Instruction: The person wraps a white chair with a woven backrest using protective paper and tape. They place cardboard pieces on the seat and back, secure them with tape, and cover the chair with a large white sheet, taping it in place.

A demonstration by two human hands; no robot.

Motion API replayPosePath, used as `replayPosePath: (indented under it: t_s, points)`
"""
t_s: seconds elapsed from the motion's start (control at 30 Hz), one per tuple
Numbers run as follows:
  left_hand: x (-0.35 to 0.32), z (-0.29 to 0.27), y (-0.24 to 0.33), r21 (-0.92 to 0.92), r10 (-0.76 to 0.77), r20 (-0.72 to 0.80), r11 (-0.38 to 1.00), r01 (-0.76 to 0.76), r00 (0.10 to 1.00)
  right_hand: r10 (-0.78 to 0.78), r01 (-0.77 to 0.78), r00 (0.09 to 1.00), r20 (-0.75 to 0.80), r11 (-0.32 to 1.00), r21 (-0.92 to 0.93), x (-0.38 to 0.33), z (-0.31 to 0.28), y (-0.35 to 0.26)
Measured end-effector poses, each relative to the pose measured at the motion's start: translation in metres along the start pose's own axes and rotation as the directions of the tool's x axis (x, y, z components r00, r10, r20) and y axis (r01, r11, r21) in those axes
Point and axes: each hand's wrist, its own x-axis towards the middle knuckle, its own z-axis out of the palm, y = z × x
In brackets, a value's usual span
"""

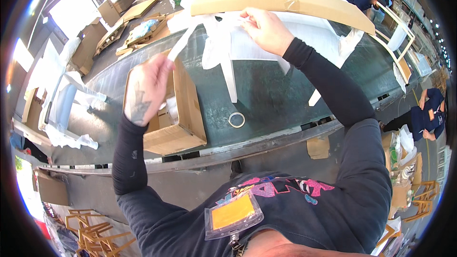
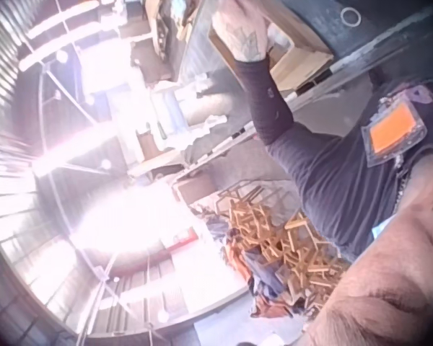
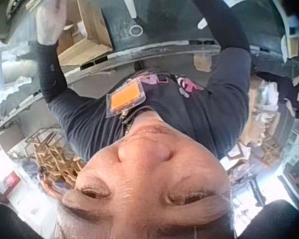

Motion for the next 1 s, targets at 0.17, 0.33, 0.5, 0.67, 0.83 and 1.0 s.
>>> replayPosePath:
  t_s: [0.17,0.33,0.5,0.67,0.83,1.0]
  points:
    - [0.021,-0.043,0.024,0.197,0.213,-0.03,0.959,-0.203,0.977,-0.247,0.25,0.968,0.044,0.957,-0.145,0.024,-0.015,-0.039]
    - [0.06,-0.074,0.037,0.439,0.463,0.037,0.788,-0.431,0.885,-0.348,0.36,0.931,0.112,0.926,-0.111,0.069,-0.011,-0.093]
    - [0.106,-0.108,0.052,0.281,0.242,0.178,0.916,-0.285,0.954,-0.367,0.399,0.882,0.295,0.916,-0.052,0.112,-0.023,-0.12]
    - [0.113,-0.134,0.077,0.018,0.282,0.111,0.958,-0.285,0.953,-0.076,-0.02,0.893,0.444,0.978,0.208,0.144,-0.044,-0.138]
    - [0.172,-0.165,-0.073,-0.779,0.482,-0.115,0.499,-0.38,0.869,0.151,-0.239,0.885,0.44,0.959,0.154,0.179,-0.049,-0.15]
    - [0.191,-0.031,-0.118,-0.689,0.293,0.129,0.714,-0.127,0.947,0.111,-0.299,0.843,0.526,0.91,0.288,0.206,-0.051,-0.12]
